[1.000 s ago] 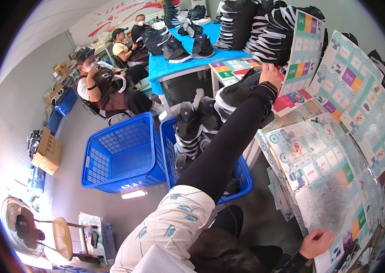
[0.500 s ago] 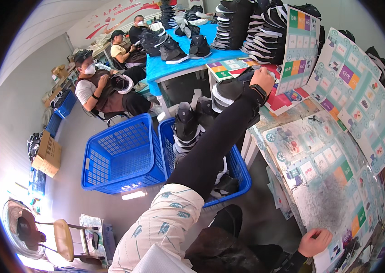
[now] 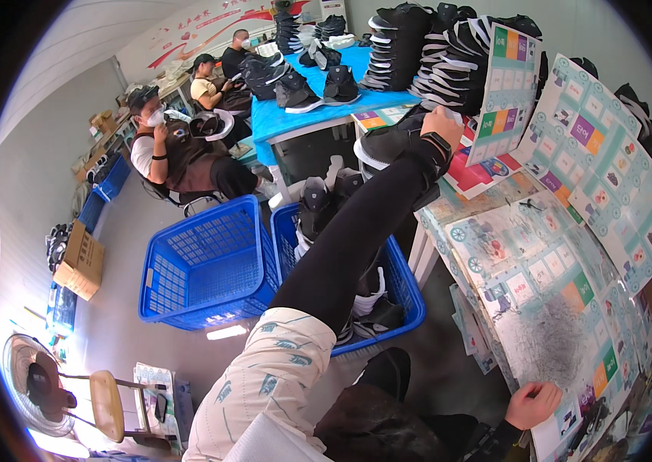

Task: Apply adhesive to shoe components and assemble them.

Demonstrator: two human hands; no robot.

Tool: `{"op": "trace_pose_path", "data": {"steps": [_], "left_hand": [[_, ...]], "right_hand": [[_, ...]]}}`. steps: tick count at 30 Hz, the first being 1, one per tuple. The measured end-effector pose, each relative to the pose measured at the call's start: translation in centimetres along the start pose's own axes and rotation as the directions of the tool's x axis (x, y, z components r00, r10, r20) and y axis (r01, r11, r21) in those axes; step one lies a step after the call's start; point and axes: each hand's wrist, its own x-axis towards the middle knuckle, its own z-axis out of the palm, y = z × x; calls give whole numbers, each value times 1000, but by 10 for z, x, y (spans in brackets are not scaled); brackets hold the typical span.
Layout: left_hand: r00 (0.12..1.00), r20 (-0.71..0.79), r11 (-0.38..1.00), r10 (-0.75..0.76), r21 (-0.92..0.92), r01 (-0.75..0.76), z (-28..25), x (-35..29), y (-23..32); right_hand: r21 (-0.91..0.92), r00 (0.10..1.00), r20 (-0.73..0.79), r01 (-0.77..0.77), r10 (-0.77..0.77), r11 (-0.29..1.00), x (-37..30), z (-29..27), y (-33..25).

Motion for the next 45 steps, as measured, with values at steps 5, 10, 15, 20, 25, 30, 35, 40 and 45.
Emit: {"op": "trace_pose_path", "data": {"steps": [5,10,15,20,25,30,35,40,45], "left_hand": [[984,-169,999,51,24,-48,-14,-21,-1],[924,-364,993,115,8,-120,-36,-44,-21],[854,-505,991,127,32,-128,-58,-54,-38],[811,-575,991,106,-3,-132,-83,-59,-55],[895,-439,949,-78,-309,-68,-112,-70,-68],[734,-649,937,-201,-346,-49,-150,-96,-86],[673,-539,734,-506,-679,7,-198,-191,-106],[779,-131,271,-613,-961,52,-211,-374,-113],[728,556,-576,-401,-771,271,-170,-526,-52]], "right_hand": [[-8,1000,-5,0,0,1000,-2,2,2],[-18,1000,0,2,-2,1000,-3,2,3],[-11,1000,-3,-16,16,1000,-3,2,2],[-7,1000,-16,-10,10,1000,-2,1,1],[41,998,-58,13,-11,999,-1,0,2],[54,997,-66,-23,26,998,0,-5,0],[125,994,-111,11,3,992,9,-17,-7],[242,988,-151,79,-43,967,17,-50,-30],[719,979,204,-144,-9,680,7,-81,-93]]}}
